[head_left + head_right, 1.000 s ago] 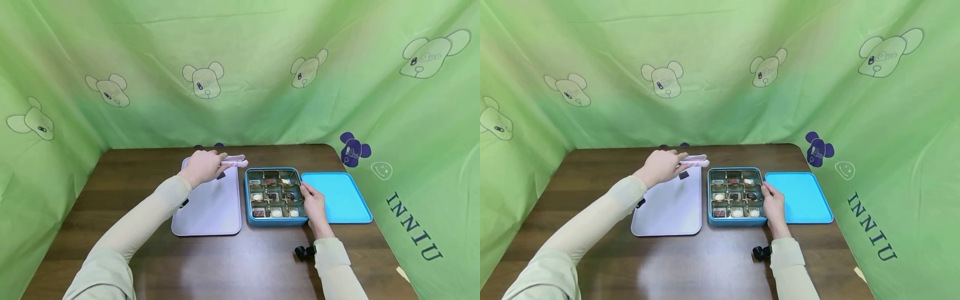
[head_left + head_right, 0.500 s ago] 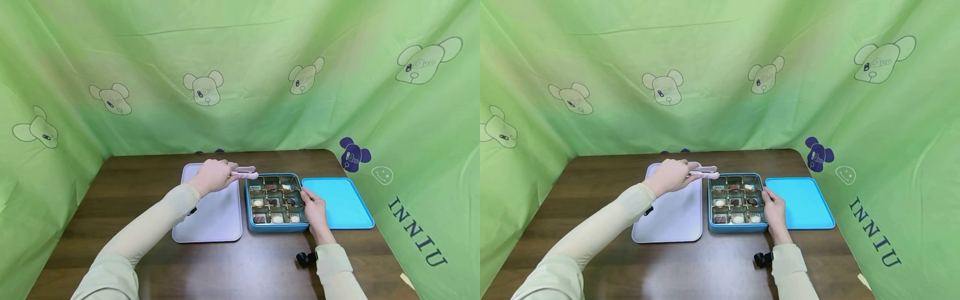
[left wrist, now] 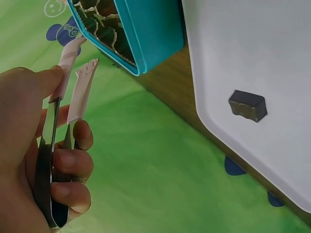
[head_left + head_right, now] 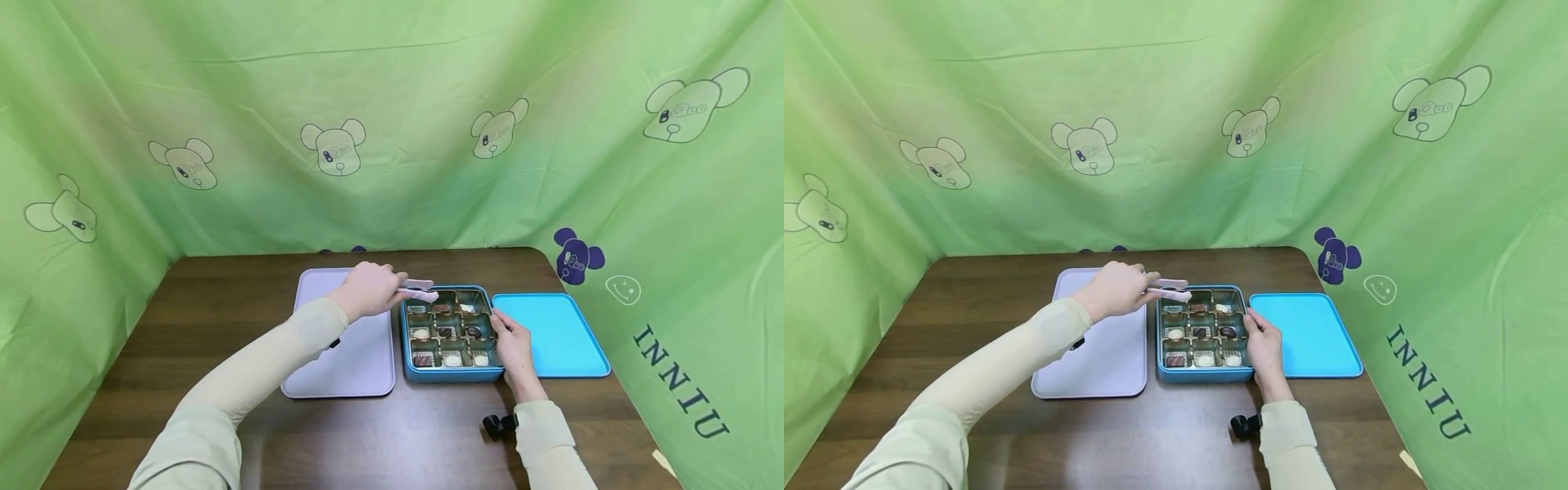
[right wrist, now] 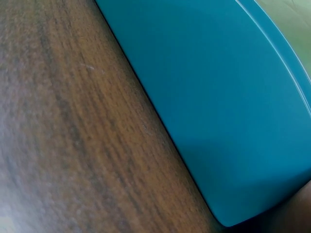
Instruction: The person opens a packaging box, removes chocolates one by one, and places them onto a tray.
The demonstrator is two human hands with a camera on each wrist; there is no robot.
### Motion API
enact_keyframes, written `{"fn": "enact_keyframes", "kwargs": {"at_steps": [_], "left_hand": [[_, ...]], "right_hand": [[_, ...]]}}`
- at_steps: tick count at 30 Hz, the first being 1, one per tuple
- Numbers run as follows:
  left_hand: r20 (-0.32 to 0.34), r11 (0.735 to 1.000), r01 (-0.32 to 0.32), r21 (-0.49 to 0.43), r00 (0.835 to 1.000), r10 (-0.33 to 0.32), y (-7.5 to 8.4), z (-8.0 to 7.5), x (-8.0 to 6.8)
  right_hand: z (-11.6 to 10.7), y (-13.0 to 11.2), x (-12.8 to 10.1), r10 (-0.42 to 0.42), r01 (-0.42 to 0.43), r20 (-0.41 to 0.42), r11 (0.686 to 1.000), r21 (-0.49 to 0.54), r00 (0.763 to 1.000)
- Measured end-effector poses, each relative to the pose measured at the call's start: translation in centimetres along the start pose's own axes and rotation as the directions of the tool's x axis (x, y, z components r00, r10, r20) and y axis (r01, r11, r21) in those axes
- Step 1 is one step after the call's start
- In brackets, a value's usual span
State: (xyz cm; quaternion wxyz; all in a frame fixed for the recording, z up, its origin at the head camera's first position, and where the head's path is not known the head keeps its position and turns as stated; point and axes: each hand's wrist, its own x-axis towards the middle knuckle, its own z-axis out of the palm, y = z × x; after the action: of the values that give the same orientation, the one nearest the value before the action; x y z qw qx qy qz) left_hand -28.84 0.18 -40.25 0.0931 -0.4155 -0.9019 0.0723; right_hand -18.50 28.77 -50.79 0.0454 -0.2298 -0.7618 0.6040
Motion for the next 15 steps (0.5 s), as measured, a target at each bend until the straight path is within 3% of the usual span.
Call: {"fn": "enact_keyframes", "kwargs": {"at_steps": [15], "left_hand": [[0.100,0.998,-0.046,0.053,0.994,0.040,2.6,0.1,2.3]], "right_hand": [[0.0,-0.3,-0.3,0.015,-0.015,0.013,1.000,0.007,1.000]]}}
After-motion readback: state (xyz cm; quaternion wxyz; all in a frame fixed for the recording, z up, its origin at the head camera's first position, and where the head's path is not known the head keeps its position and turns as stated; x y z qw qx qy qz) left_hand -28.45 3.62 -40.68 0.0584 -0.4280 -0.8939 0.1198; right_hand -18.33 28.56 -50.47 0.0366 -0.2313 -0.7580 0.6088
